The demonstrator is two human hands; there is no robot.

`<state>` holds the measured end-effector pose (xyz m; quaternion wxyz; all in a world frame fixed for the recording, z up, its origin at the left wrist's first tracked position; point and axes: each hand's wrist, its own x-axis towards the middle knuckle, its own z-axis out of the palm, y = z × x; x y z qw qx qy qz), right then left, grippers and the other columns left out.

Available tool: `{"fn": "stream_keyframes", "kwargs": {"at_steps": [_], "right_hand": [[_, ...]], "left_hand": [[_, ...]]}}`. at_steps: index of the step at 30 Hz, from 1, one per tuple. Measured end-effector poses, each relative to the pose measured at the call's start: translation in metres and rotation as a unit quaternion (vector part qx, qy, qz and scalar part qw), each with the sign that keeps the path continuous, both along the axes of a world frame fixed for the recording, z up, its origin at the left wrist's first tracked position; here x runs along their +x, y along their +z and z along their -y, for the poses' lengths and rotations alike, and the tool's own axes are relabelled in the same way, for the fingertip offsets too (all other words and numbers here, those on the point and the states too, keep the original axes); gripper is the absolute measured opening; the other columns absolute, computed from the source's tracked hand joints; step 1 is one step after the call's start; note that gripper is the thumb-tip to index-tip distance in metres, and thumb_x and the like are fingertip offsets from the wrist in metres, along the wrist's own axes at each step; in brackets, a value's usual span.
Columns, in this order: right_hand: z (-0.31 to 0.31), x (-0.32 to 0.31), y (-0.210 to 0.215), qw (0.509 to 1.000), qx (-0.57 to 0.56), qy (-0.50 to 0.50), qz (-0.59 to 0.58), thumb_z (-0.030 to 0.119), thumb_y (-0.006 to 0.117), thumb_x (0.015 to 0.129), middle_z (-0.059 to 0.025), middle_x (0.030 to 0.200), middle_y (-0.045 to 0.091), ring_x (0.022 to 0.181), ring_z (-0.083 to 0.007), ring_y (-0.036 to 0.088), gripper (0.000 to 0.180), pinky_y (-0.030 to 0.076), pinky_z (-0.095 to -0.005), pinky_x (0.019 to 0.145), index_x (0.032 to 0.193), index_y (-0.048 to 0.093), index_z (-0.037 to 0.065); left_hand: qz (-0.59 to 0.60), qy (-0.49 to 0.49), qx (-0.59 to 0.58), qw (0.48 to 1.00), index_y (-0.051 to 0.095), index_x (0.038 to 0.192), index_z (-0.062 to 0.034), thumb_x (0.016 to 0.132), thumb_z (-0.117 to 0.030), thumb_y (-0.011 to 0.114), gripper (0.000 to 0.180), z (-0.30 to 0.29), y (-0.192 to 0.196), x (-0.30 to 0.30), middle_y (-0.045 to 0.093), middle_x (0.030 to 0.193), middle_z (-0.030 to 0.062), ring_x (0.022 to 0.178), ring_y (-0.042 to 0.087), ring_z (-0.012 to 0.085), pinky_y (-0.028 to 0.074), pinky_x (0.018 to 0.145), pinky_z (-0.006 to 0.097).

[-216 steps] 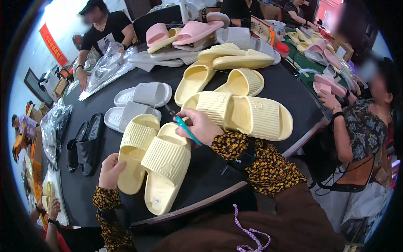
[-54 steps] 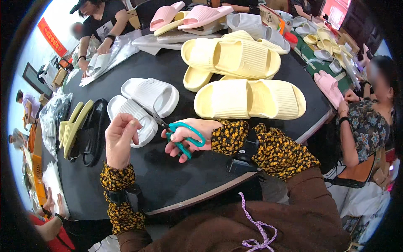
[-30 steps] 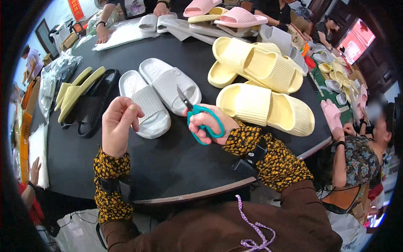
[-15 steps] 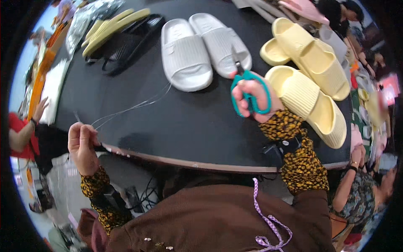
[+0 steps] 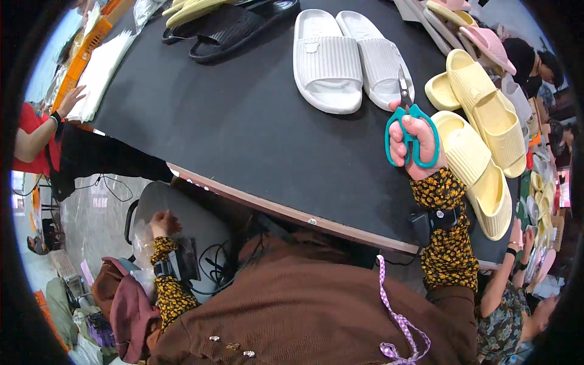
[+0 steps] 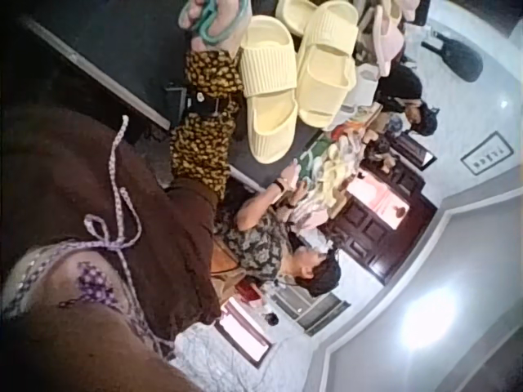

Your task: Using snips to trim excess material or threads from mass-produced plastic sandals/slides.

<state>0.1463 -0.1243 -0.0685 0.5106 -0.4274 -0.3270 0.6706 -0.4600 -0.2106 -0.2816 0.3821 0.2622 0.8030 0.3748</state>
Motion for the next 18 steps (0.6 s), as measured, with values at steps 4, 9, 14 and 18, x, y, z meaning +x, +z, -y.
{"fn": "stream_keyframes", "kwargs": {"at_steps": [4,9,14,18], "right_hand": [[0.004,0.009,0.002,1.0,0.002,-0.021,0.0,0.018,0.054,0.083,-0.0056,0.067,0.052,0.048,-0.0122,0.048,0.034,0.04,-0.0268,0.039,0.11,0.045,0.0],[0.003,-0.005,0.007,1.0,-0.005,-0.023,0.006,0.013,0.054,0.082,-0.0056,0.066,0.053,0.046,-0.0126,0.049,0.029,0.041,-0.0268,0.039,0.107,0.049,0.001],[0.008,0.0,0.007,1.0,-0.006,-0.012,0.002,0.013,0.058,0.08,-0.0054,0.066,0.054,0.046,-0.0125,0.051,0.031,0.042,-0.0255,0.038,0.108,0.05,0.001],[0.009,0.003,0.007,0.999,0.004,-0.019,0.029,0.014,0.058,0.081,-0.0048,0.065,0.054,0.046,-0.0117,0.051,0.03,0.043,-0.0249,0.039,0.108,0.051,0.002]], "left_hand": [[0.089,-0.088,-0.054,0.991,0.053,0.095,0.0006,0.085,-0.017,0.059,0.021,-0.018,0.01,0.046,0.058,0.067,0.0085,0.05,0.058,0.0218,0.049,0.041,0.035],[-0.088,-0.05,0.033,0.994,0.057,0.108,-0.0018,0.085,-0.014,0.057,0.026,-0.048,0.051,0.005,0.058,0.076,0.0051,0.054,0.053,0.013,0.046,0.044,0.028],[-0.192,-0.097,0.36,0.908,0.058,0.101,0.0004,0.089,-0.009,0.053,0.016,-0.108,0.182,0.086,0.058,0.079,0.002,0.06,0.047,0.0049,0.038,0.052,0.019],[-0.253,-0.27,0.42,0.829,0.06,0.096,0.0034,0.087,-0.004,0.055,0.013,-0.151,0.255,0.209,0.063,0.087,0.007,0.079,0.057,0.0122,0.046,0.072,0.024]]}}
